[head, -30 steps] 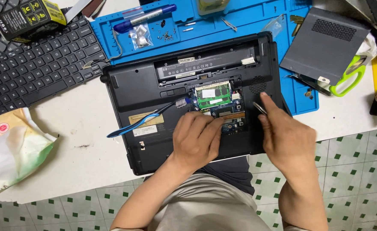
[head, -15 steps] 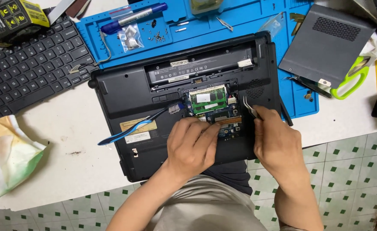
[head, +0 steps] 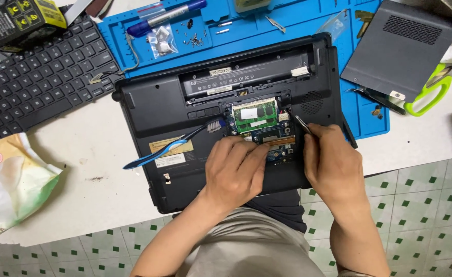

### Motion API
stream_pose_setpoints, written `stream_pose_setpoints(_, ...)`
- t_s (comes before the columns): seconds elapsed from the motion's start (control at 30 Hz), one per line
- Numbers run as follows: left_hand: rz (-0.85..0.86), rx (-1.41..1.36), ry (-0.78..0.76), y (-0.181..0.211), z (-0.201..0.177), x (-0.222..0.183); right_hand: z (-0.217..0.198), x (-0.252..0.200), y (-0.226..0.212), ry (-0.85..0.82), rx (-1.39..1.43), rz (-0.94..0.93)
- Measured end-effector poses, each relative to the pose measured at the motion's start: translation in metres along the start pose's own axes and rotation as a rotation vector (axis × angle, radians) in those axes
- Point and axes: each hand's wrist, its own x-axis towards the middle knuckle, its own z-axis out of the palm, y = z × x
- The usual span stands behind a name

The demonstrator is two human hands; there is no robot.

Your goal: The person is performing maintenance on a laptop, including reseating the RAM module, cleaning the battery area with a brush, and reinstalling the battery.

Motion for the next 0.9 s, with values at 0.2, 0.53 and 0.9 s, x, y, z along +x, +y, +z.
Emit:
stream_pose_setpoints(0.2,0.011,0.002,0.019,0.001,0.001,0.000,-0.001,-0.011,0.003,-0.002,-0.024,0.093)
stream_pose_setpoints(0.53,0.011,-0.021,0.056,0.001,0.000,0.003,0.005,-0.003,-0.009,-0.017,-0.176,-0.036)
stream_pose_setpoints(0.9,0.006,-0.024,0.051,0.001,0.000,0.003,0.006,0.000,-0.009,-0.004,-0.084,-0.051)
